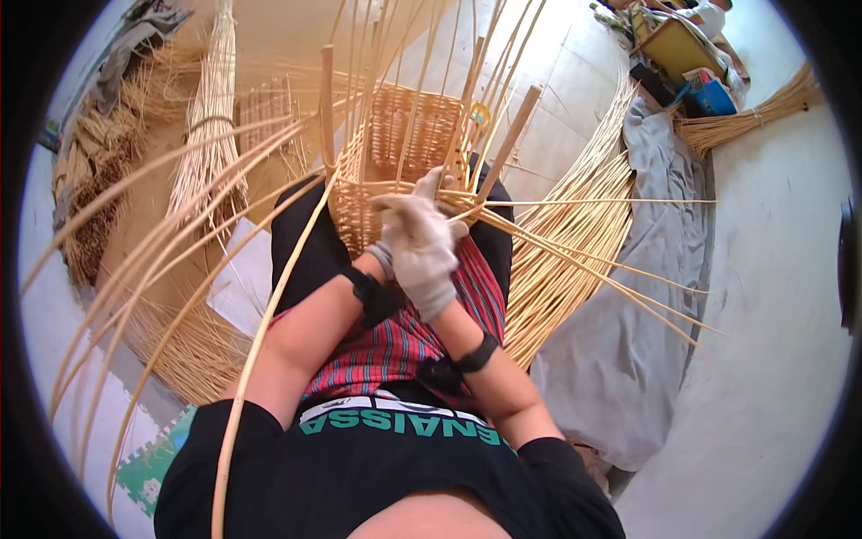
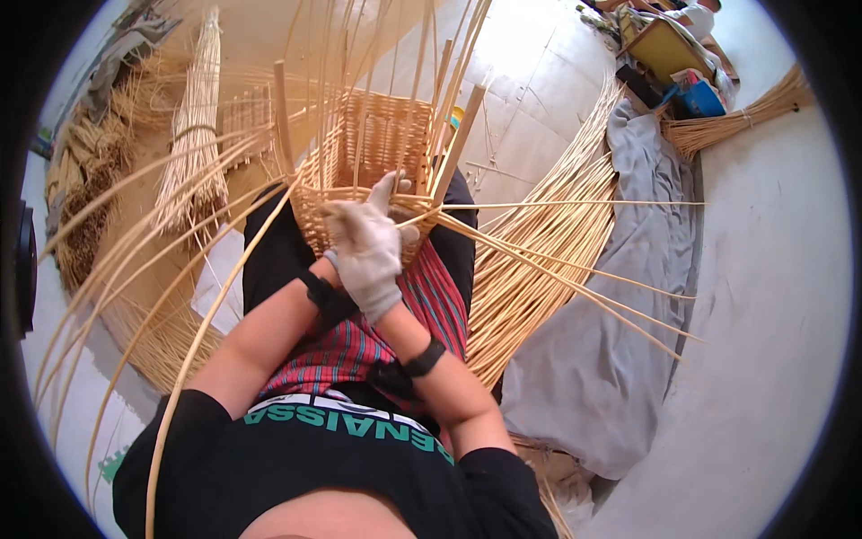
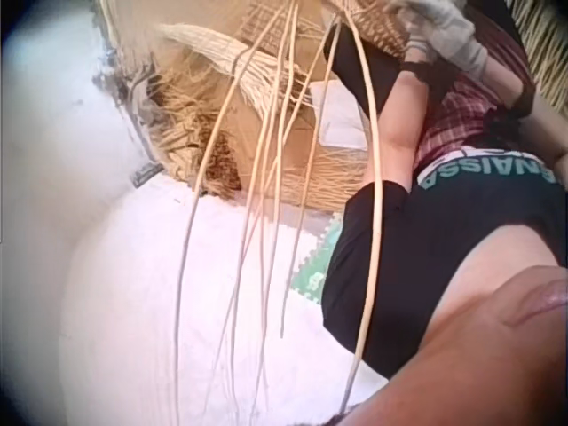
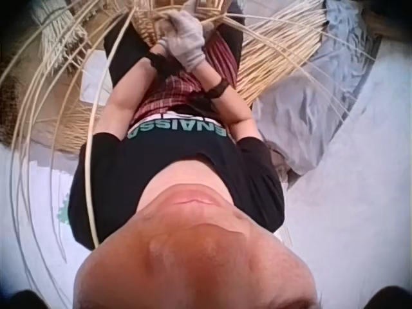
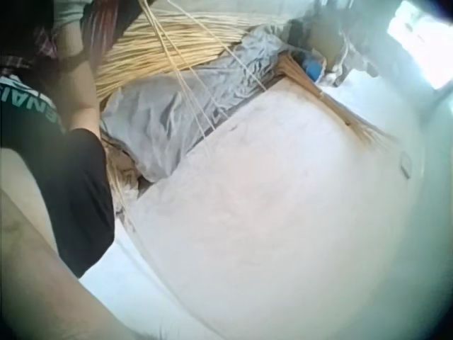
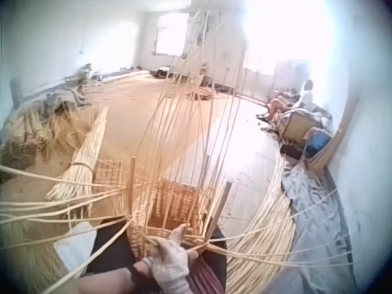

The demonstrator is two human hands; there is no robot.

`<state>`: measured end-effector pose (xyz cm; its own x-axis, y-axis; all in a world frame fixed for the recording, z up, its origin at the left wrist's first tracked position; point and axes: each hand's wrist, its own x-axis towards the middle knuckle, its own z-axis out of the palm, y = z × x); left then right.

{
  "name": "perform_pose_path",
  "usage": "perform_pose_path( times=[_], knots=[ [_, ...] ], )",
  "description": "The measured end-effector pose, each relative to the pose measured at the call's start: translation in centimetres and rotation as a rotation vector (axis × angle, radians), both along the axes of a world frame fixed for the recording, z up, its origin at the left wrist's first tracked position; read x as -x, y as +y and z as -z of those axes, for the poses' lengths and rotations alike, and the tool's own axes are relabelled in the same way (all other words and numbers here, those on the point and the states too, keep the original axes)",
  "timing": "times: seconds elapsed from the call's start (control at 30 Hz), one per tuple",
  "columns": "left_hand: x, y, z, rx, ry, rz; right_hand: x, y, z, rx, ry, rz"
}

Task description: The person weaves a basket by hand, interlacing thin bamboo strips through a vertical frame. They repeatedly pull, bend, and tuck the strips to form the basket walls while seated on the floor.

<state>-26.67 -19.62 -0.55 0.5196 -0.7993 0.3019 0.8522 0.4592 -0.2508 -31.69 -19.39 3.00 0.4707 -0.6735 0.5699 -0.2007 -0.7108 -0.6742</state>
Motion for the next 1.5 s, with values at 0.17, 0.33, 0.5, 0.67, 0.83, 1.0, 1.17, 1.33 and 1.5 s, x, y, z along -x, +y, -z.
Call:
perform_pose_path(
  times=[0.17,0.33,0.5,0.67,0.83,1.0,1.17,1.33,1.5],
  knots=[
    [-3.9,0.4,1.5,-0.852,-1.587,-0.378,2.4,-5.5,-4.2,-0.565,-0.416,-0.048],
    [-6.3,2.1,-0.4,-0.794,-1.301,-0.160,7.4,-13.0,1.2,-0.385,0.337,0.044],
    [-7.9,-2.6,-5.8,-0.909,-1.341,-0.242,3.9,-11.3,0.4,-0.304,0.455,0.332],
    [-3.8,-10.5,-11.6,-0.910,-2.004,-0.409,2.0,-10.2,2.1,-0.123,0.379,0.620],
    [-4.1,-6.2,-8.5,-0.695,-2.079,-0.734,2.4,-11.5,2.5,-0.354,0.440,0.484],
    [-8.1,8.6,-2.0,-1.265,-1.608,-0.065,2.9,-11.0,1.4,-0.190,0.417,0.557],
    [-13.2,12.8,-2.7,-1.489,-1.192,-0.741,1.6,-7.5,1.3,0.006,-0.272,0.523],
    [-13.1,16.6,-0.7,-1.223,-1.337,-0.625,-2.9,4.3,-3.8,-0.032,-0.030,-0.675],
    [-16.7,17.4,-2.5,-0.925,-1.807,-0.528,-7.3,8.7,-5.5,0.231,0.003,-1.056]
  ],
)
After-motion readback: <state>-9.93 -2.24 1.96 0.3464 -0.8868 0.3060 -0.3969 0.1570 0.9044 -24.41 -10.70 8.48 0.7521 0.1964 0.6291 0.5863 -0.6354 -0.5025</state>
